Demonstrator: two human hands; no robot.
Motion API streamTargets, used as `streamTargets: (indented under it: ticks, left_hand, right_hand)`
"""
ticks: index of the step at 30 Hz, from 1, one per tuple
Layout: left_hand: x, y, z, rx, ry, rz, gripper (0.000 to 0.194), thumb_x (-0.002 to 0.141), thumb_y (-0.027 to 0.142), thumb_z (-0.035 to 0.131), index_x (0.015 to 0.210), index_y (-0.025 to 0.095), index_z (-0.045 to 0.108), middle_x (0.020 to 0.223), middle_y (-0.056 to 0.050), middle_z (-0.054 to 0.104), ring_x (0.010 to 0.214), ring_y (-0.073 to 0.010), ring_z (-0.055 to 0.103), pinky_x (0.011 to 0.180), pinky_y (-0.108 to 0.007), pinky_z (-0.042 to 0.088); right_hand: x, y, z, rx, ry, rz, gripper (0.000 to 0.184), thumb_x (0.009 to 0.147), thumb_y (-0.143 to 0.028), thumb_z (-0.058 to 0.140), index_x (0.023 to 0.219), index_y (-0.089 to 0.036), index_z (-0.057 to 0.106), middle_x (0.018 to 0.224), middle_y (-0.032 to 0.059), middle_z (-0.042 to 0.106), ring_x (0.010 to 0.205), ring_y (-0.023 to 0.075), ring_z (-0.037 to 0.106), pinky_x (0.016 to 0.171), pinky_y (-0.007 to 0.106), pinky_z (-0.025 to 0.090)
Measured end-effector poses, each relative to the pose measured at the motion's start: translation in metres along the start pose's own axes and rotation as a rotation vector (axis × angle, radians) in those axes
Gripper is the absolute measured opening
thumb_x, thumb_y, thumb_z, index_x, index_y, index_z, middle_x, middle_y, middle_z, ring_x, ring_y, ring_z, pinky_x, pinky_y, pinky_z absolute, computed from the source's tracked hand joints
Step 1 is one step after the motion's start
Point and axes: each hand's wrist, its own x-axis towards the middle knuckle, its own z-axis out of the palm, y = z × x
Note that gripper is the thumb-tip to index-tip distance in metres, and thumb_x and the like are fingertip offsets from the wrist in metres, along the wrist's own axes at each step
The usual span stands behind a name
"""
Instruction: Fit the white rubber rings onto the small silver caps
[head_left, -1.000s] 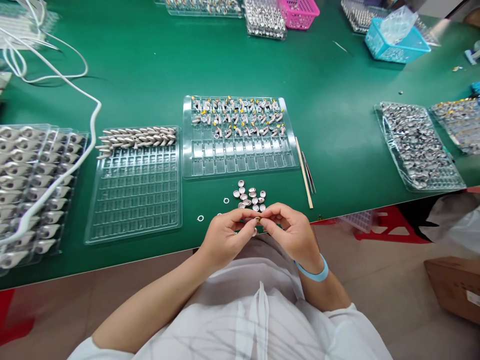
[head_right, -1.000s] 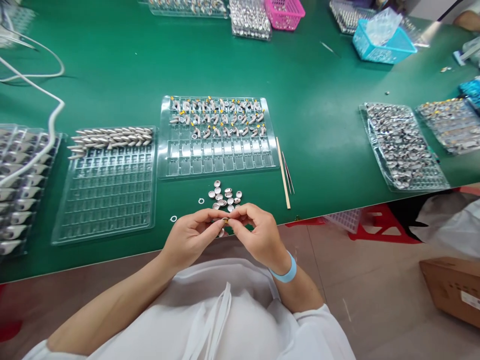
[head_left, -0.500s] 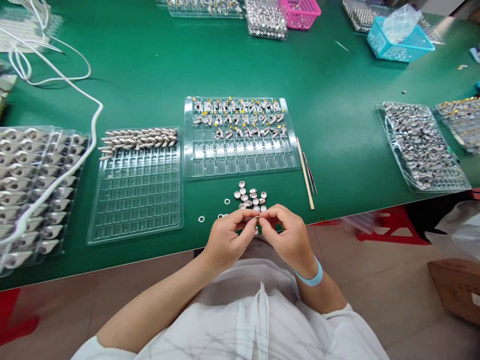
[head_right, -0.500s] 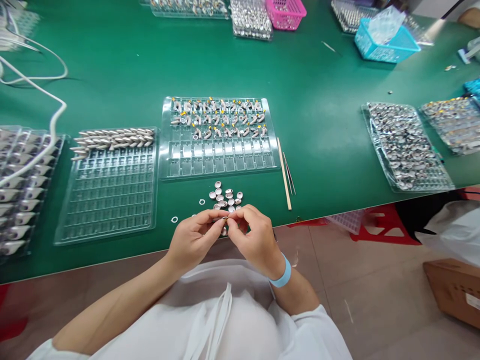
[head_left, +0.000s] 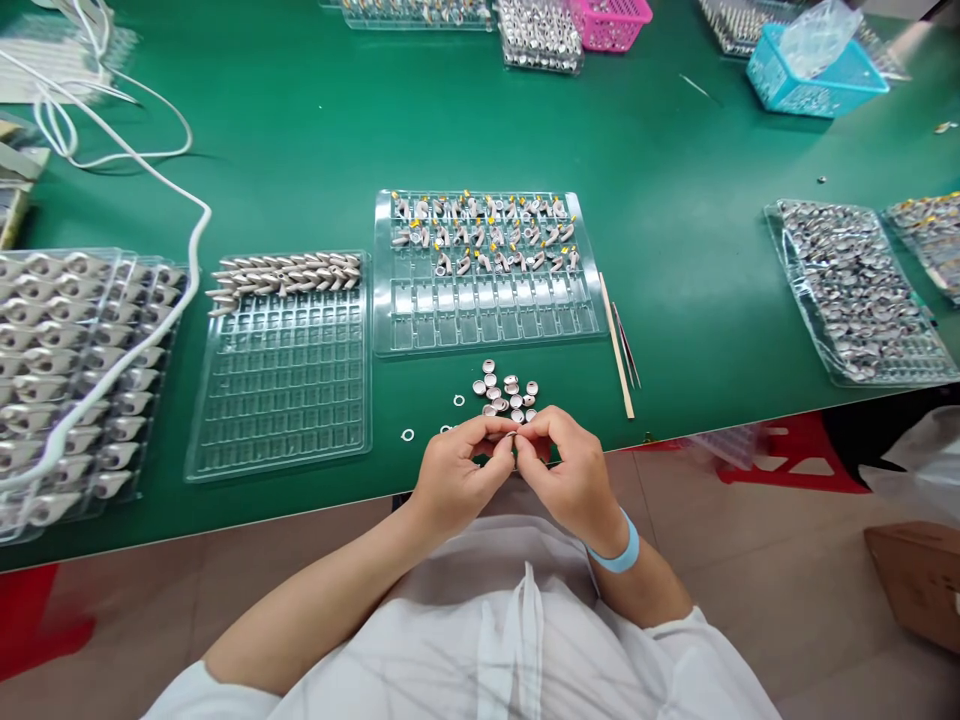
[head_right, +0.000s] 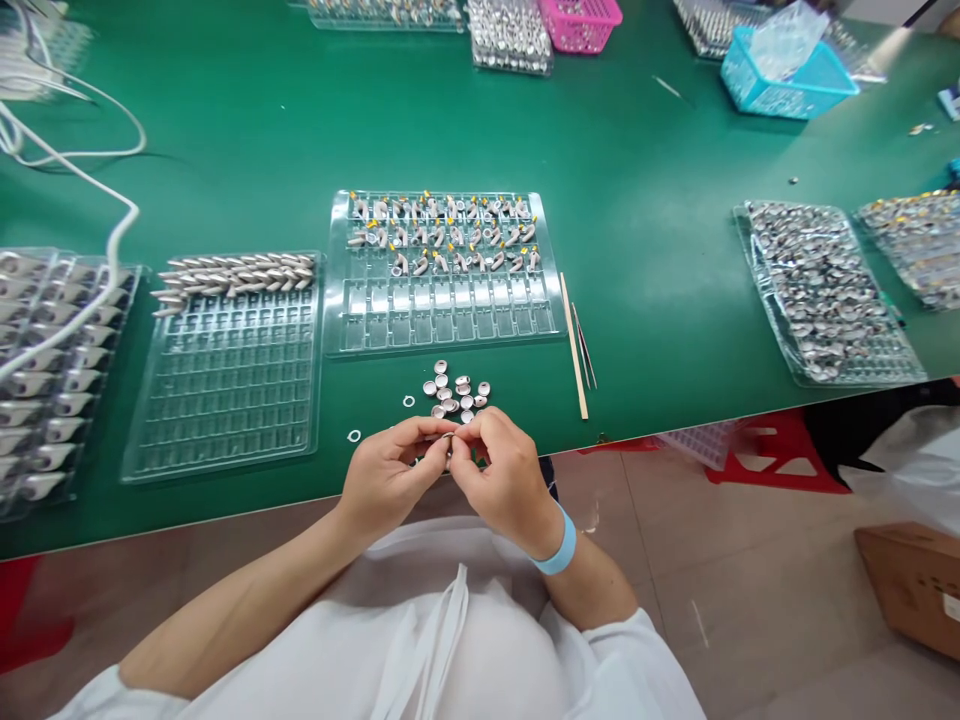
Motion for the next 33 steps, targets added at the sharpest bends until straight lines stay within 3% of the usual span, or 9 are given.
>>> streamTargets:
  ticks: [6, 13, 18, 23, 27, 33]
  left_hand:
    - [-0.001, 0.000, -0.002, 0.068, 0.020, 0.103, 0.017, 0.082, 0.014, 0.055, 0.087, 0.015, 0.071, 0.074, -0.001, 0.074, 0.061, -0.0110, 0.066, 0.061, -0.019, 0.051]
    - [-0.003, -0.003, -0.002, 0.108, 0.050, 0.148, 0.017, 0.081, 0.015, 0.054, 0.085, 0.015, 0.071, 0.073, -0.002, 0.072, 0.060, -0.0112, 0.064, 0.061, -0.021, 0.050]
    - [0.003, 0.003, -0.004, -0.083, -0.043, -0.022, 0.015, 0.082, 0.020, 0.055, 0.086, 0.016, 0.070, 0.077, -0.003, 0.073, 0.066, -0.0141, 0.066, 0.064, -0.023, 0.052]
    - [0.011, 0.007, -0.008, -0.457, -0.095, -0.236, 0.014, 0.082, 0.026, 0.062, 0.085, 0.014, 0.067, 0.069, -0.002, 0.067, 0.058, -0.0118, 0.061, 0.060, -0.023, 0.052]
    - [0.013, 0.003, -0.010, -0.601, -0.103, -0.289, 0.013, 0.080, 0.026, 0.065, 0.083, 0.013, 0.068, 0.069, -0.003, 0.068, 0.057, -0.0114, 0.058, 0.056, -0.023, 0.049]
    - [0.011, 0.000, -0.008, -0.682, -0.132, -0.313, 0.011, 0.080, 0.023, 0.067, 0.083, 0.014, 0.069, 0.071, -0.003, 0.069, 0.058, -0.0109, 0.057, 0.058, -0.023, 0.048]
  right_hand:
    - [0.003, -0.005, -0.004, 0.076, -0.066, 0.112, 0.010, 0.086, -0.016, 0.055, 0.077, -0.020, 0.054, 0.073, -0.0017, 0.054, 0.063, 0.0112, 0.050, 0.057, 0.024, 0.041]
    - [0.002, -0.004, 0.004, 0.040, -0.027, 0.069, 0.011, 0.083, -0.013, 0.054, 0.075, -0.020, 0.052, 0.069, -0.0026, 0.051, 0.059, 0.0104, 0.047, 0.054, 0.023, 0.040]
    - [0.004, -0.003, 0.005, -0.026, 0.029, -0.024, 0.012, 0.084, -0.012, 0.053, 0.076, -0.020, 0.052, 0.070, -0.0024, 0.051, 0.062, 0.0110, 0.047, 0.057, 0.024, 0.041]
    - [0.009, -0.006, -0.014, 0.094, -0.087, 0.009, 0.007, 0.090, -0.018, 0.055, 0.084, -0.021, 0.058, 0.077, -0.0003, 0.059, 0.069, 0.0126, 0.054, 0.063, 0.026, 0.046]
    - [0.003, -0.001, -0.021, 0.128, -0.016, 0.021, 0.006, 0.091, -0.019, 0.055, 0.091, -0.022, 0.061, 0.084, 0.0023, 0.061, 0.076, 0.0152, 0.058, 0.066, 0.029, 0.048]
    - [-0.009, 0.005, -0.014, 0.146, 0.047, -0.047, 0.012, 0.089, -0.014, 0.057, 0.095, -0.023, 0.063, 0.084, 0.0026, 0.062, 0.078, 0.0160, 0.059, 0.067, 0.030, 0.049]
